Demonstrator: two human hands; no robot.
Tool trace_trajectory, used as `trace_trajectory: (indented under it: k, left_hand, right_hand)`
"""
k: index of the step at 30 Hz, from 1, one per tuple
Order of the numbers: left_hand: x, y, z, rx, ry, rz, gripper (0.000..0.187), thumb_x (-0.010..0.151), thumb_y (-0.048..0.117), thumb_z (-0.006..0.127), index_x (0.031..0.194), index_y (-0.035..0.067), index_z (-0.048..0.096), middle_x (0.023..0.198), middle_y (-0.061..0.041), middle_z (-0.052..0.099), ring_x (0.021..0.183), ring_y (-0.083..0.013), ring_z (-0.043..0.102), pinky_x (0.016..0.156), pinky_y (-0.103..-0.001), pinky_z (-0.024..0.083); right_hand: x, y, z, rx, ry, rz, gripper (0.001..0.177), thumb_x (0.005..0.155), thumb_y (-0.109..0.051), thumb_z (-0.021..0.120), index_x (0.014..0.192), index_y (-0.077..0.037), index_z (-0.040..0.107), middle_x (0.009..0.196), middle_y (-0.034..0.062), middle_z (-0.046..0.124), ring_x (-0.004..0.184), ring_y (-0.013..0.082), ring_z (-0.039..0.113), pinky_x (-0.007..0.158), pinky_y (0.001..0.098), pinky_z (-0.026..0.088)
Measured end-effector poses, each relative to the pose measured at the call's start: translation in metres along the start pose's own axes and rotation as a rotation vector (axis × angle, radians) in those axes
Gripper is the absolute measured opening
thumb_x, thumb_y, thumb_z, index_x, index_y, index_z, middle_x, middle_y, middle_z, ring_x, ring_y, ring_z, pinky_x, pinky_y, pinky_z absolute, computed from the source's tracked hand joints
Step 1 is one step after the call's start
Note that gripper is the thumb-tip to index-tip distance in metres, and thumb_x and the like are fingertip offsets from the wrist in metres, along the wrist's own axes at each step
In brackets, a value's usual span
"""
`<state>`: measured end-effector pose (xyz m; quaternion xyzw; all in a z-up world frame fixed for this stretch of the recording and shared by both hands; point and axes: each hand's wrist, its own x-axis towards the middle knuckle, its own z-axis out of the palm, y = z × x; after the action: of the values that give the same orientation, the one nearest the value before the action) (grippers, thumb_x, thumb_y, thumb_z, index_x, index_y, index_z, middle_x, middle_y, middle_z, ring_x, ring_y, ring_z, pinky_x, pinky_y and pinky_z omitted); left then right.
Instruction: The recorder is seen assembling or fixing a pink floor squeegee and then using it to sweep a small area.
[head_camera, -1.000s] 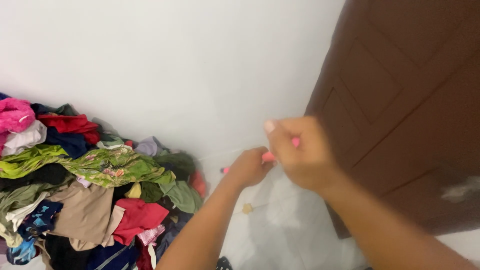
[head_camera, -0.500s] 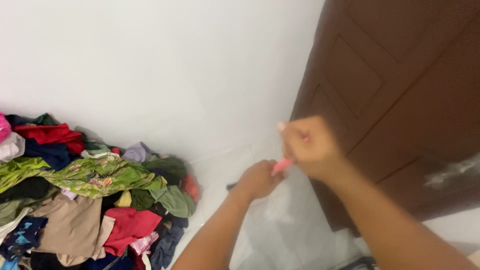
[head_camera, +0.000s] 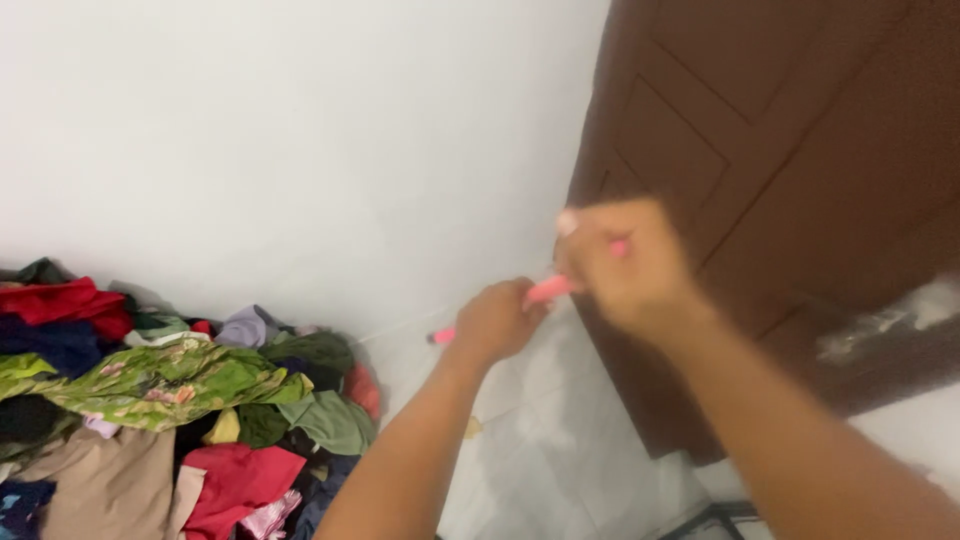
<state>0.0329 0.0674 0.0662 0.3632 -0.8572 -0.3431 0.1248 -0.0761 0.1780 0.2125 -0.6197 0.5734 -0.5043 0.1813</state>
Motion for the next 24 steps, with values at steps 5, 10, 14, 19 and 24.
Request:
trace_trajectory:
  k: [5,10,14,19,24]
  left_hand:
    - [0.071,-0.141,0.133,-0.099,0.169,0.086,0.048,0.093,0.031,0.065,0.134,0.007,0.06,0.123,-0.022,0.068,0.117,-0.0394,0.063,0.097,-0.049,0.05]
    - [0.035,-0.103,0.104,-0.275,-0.114,0.061,0.054,0.087,0.034,0.072,0.133,0.011,0.056,0.125,-0.02,0.065,0.12,-0.0383,0.059,0.098,-0.046,0.046]
    - [0.031,-0.084,0.089,-0.145,-0.106,0.204,0.033,0.089,0.03,0.068,0.117,0.012,0.073,0.114,-0.02,0.072,0.111,-0.0395,0.064,0.096,-0.048,0.049]
    - [0.02,-0.051,0.075,-0.147,-0.11,0.279,0.031,0.089,0.034,0.069,0.109,0.01,0.073,0.109,-0.02,0.072,0.105,-0.0406,0.066,0.092,-0.049,0.05]
    - [-0.012,-0.003,0.041,-0.119,-0.143,0.179,0.033,0.092,0.037,0.067,0.11,0.01,0.071,0.109,-0.018,0.067,0.103,-0.0404,0.064,0.087,-0.05,0.05]
  right_hand:
    - [-0.024,0.069,0.041,-0.106,-0.164,0.184,0.033,0.1,-0.021,0.059,0.073,-0.003,0.063,0.064,0.003,0.057,0.06,0.0118,0.049,0.054,0.0303,0.043]
    - [-0.037,0.09,0.055,-0.117,-0.111,0.103,0.029,0.099,-0.023,0.057,0.085,-0.002,0.071,0.074,0.0018,0.071,0.064,0.0111,0.065,0.06,0.0312,0.053]
    - [-0.028,0.061,0.042,-0.251,-0.07,0.275,0.038,0.099,-0.028,0.059,0.074,0.0,0.067,0.056,0.0101,0.06,0.052,0.0196,0.058,0.052,0.0348,0.047]
    - [-0.004,0.019,0.022,-0.284,-0.049,0.481,0.051,0.101,-0.032,0.056,0.061,0.0,0.057,0.052,0.0112,0.058,0.054,0.0118,0.071,0.049,0.0343,0.046]
    - [0.005,-0.008,0.006,-0.157,0.015,0.378,0.051,0.099,-0.033,0.054,0.057,-0.005,0.059,0.05,0.0033,0.063,0.049,0.0113,0.066,0.048,0.0315,0.049]
